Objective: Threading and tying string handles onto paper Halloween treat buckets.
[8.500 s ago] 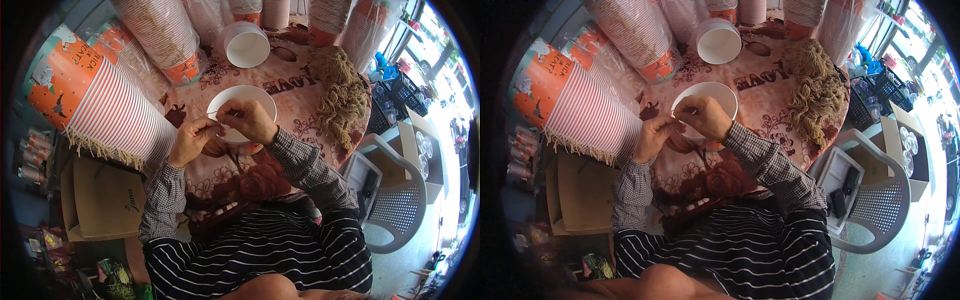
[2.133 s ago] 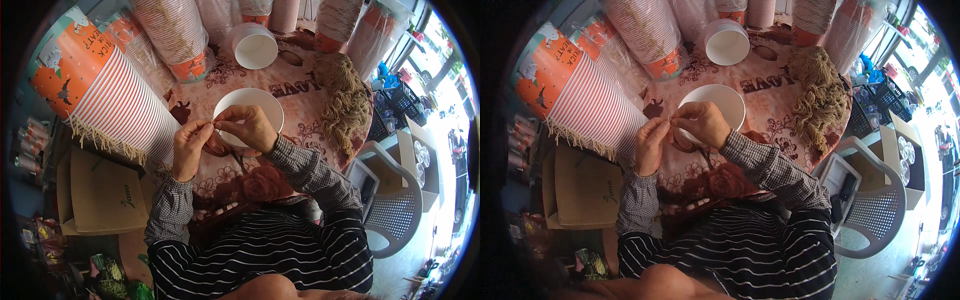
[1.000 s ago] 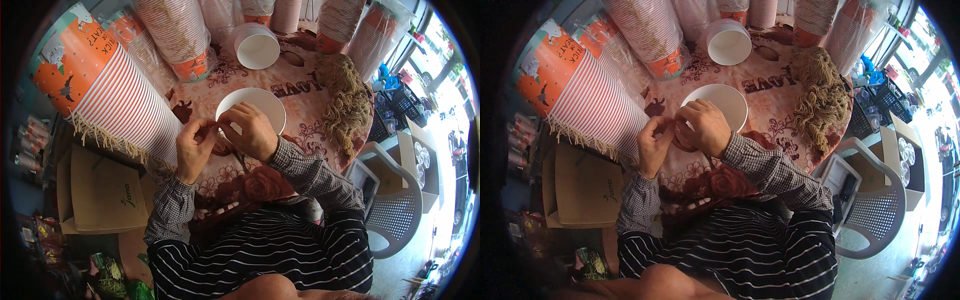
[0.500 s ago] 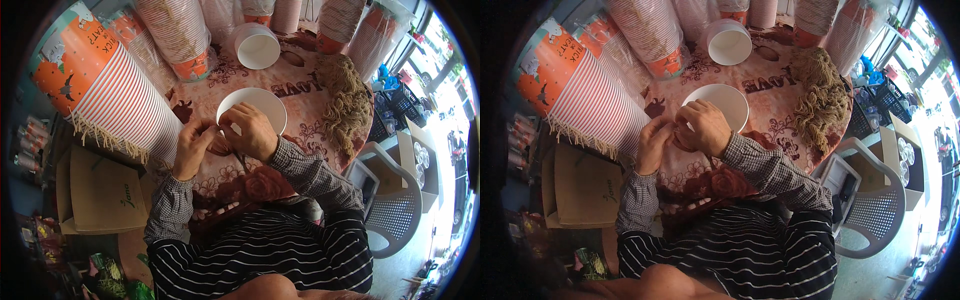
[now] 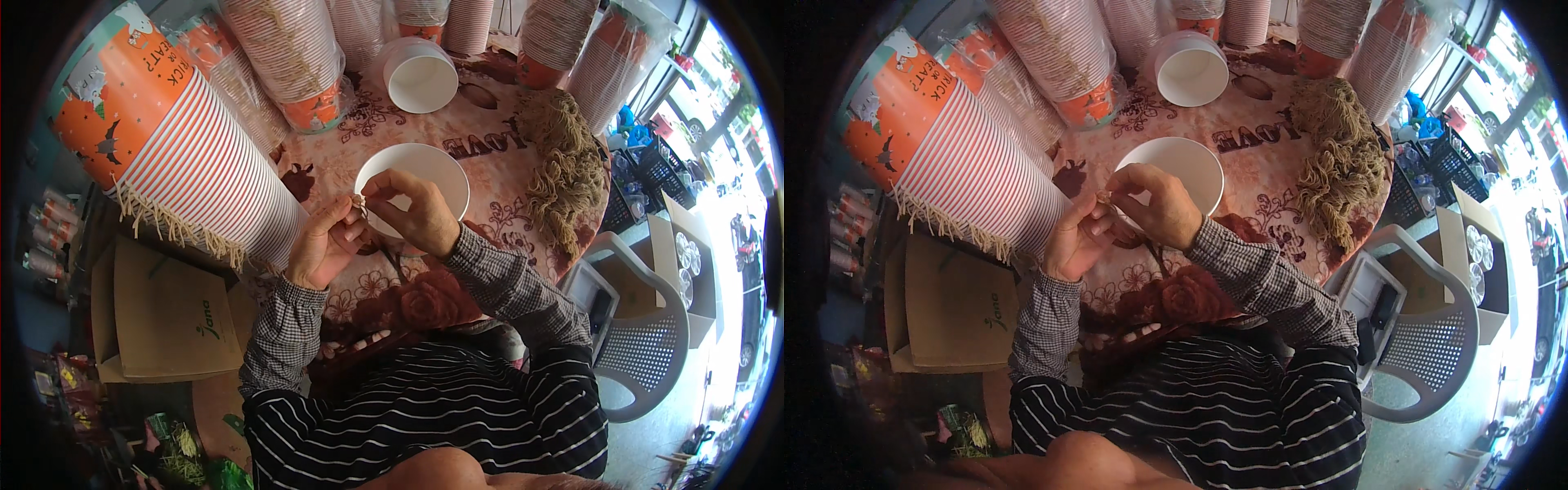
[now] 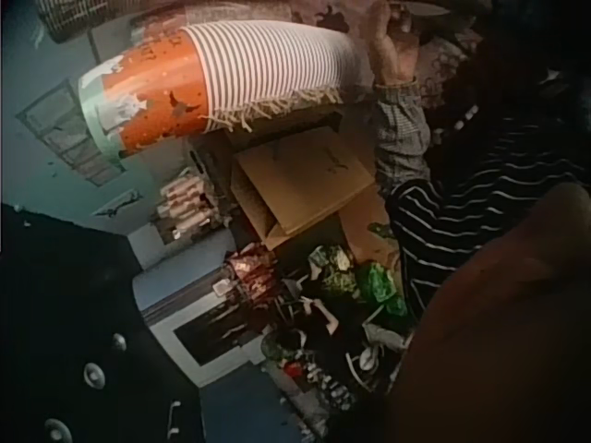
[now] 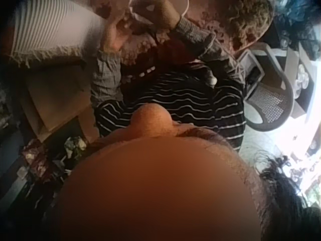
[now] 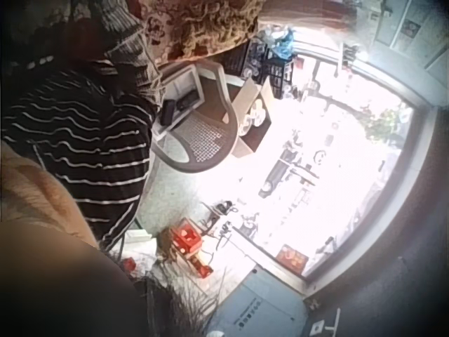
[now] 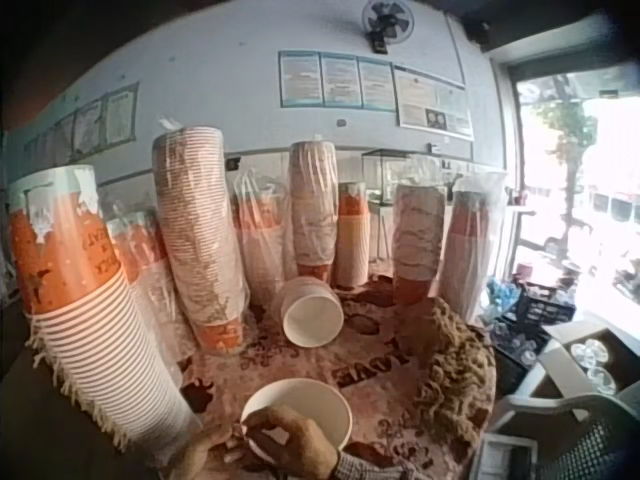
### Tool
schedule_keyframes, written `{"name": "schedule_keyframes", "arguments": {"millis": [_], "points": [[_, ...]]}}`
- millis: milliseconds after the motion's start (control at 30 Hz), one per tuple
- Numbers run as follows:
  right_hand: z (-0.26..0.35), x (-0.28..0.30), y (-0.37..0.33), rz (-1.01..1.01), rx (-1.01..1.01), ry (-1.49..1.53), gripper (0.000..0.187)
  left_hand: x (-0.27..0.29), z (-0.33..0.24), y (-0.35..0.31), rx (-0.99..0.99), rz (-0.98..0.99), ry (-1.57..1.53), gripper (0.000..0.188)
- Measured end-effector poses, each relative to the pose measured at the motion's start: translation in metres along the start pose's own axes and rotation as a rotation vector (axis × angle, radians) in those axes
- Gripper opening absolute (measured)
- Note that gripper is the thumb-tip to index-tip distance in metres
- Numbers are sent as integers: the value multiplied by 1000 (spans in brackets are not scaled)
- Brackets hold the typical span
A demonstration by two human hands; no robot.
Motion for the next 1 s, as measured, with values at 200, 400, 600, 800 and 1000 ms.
{"name": "schedule_keyframes", "arguments": {"millis": [200,400,600,800,1000], "points": [[27,10,1,-36,187,-108,20,-4,-3,-1,-47,-3,5,16],[37,9,0,-85,284,-258,15,-7,-8,-1,-129,-6,72,14],[21,13,1,-83,125,-99,11,-7,-27,-12,-317,-116,408,17],[-1,4,1,3,-20,5,10,-4,-37,-15,-424,-193,539,14],[-1,5,0,17,-26,-23,10,-3,-39,-16,-442,-204,517,10]]}}
Point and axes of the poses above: each hand's wrist, its own y-axis towards the middle knuckle, its own x-axis out of the back of the hand, z = x × y, the point moved 10 cm from there along y, towards the middle knuckle, and after that the axes turned 3 degrees about -y, right-handed, at the moved point
